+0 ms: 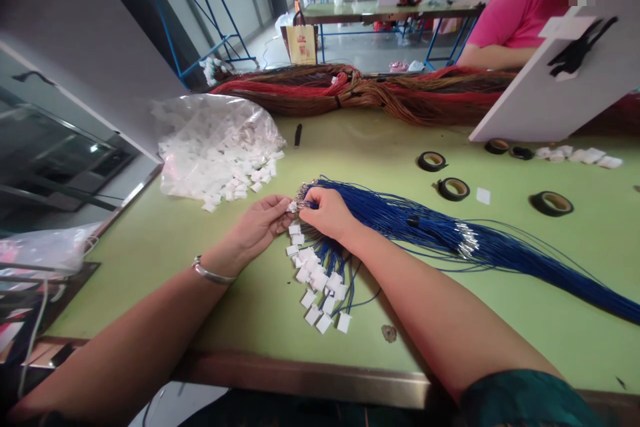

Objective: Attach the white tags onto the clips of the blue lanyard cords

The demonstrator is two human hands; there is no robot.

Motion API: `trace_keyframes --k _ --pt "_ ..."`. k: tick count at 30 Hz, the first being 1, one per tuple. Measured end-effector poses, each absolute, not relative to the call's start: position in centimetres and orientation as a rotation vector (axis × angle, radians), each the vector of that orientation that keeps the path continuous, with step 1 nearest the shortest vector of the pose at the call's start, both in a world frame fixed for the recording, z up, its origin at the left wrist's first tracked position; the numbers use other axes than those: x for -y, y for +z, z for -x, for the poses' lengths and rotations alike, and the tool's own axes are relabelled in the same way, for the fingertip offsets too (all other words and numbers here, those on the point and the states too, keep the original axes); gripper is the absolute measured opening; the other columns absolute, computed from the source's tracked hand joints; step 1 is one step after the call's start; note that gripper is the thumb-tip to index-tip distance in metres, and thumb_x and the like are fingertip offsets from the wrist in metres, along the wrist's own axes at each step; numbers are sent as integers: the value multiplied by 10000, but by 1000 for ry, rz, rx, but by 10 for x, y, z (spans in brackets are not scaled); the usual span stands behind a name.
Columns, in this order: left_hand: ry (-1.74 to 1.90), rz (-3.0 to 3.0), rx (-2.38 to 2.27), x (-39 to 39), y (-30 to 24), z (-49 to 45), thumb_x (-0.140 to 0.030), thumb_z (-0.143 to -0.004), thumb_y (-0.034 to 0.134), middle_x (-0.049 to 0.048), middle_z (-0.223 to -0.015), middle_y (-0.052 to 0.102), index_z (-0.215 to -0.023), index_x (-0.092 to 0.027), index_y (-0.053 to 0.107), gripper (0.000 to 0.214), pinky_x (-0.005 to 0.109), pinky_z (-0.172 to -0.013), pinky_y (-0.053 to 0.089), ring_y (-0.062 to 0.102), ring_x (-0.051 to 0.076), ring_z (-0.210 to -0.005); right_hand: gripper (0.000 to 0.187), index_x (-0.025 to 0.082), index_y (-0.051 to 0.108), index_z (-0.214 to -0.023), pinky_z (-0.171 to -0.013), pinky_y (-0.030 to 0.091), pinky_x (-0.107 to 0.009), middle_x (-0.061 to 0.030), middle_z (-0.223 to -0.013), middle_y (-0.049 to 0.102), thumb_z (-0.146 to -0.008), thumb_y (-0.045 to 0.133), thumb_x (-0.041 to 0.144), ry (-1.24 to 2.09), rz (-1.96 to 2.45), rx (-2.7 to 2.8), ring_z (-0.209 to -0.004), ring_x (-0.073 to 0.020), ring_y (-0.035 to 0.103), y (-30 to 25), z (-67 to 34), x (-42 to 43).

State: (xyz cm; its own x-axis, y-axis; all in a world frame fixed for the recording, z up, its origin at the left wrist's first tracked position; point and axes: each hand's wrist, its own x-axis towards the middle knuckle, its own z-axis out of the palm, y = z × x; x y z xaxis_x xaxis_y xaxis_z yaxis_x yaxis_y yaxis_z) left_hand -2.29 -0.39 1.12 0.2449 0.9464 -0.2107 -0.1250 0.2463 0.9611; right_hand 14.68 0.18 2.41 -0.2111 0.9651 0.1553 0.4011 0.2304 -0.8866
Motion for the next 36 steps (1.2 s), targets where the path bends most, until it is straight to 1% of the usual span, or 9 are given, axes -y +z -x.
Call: trace_keyframes --k 5,10,15,21,27,31,36 --pt "1021 -1204 -1246 6 8 19 -393 -775 697 -7 -571 606 -786 -143 641 256 183 -435 339 469 57 -443 111 191 453 -538 -518 312 -223 52 -516 461 -597 545 213 925 1367 1719 -531 -92 397 25 -144 0" --pt "1041 -1178 -1272 8 7 16 -399 -771 690 0 -550 615 -769 -144 641 260 186 -423 362 493 67 -424 114 192 451 -542 -521 312 -226 41 -536 484 -616 535 215 914 1379 1713 -544 -100 417 24 -144 0" --pt "1035 -1211 -1299 6 6 14 -389 -774 683 -11 -524 604 -787 -145 640 248 179 -410 360 490 66 -405 106 195 456 -575 -523 283 -235 39 -537 493 -630 546 208 757 1429 1816 -532 -102 412 22 -142 3" --pt "963 -1203 -1248 2 8 16 -446 -771 679 -3 -551 604 -769 -145 630 305 178 -372 338 475 62 -396 144 199 403 -569 -523 260 -235 50 -541 450 -644 526 186 707 1213 1949 -533 -96 387 21 -150 2" --pt "944 -1293 -1303 0 9 16 -441 -763 688 -21 -496 567 -768 -145 637 300 174 -357 304 440 56 -366 145 196 397 -558 -542 278 -229 51 -548 444 -639 513 163 728 1092 2013 -550 -94 396 21 -153 -1" --pt "956 -1287 -1333 1 9 13 -422 -785 663 -19 -516 583 -776 -151 636 273 172 -368 310 449 57 -383 119 197 415 -574 -536 274 -235 50 -549 455 -634 514 167 732 1168 1958 -545 -97 399 20 -151 -1" --pt "963 -1243 -1275 2 11 10 -387 -772 685 -20 -513 582 -773 -151 626 243 174 -377 311 463 61 -391 121 197 424 -567 -538 291 -231 48 -552 456 -632 525 185 793 1189 1896 -554 -99 406 22 -150 -1"
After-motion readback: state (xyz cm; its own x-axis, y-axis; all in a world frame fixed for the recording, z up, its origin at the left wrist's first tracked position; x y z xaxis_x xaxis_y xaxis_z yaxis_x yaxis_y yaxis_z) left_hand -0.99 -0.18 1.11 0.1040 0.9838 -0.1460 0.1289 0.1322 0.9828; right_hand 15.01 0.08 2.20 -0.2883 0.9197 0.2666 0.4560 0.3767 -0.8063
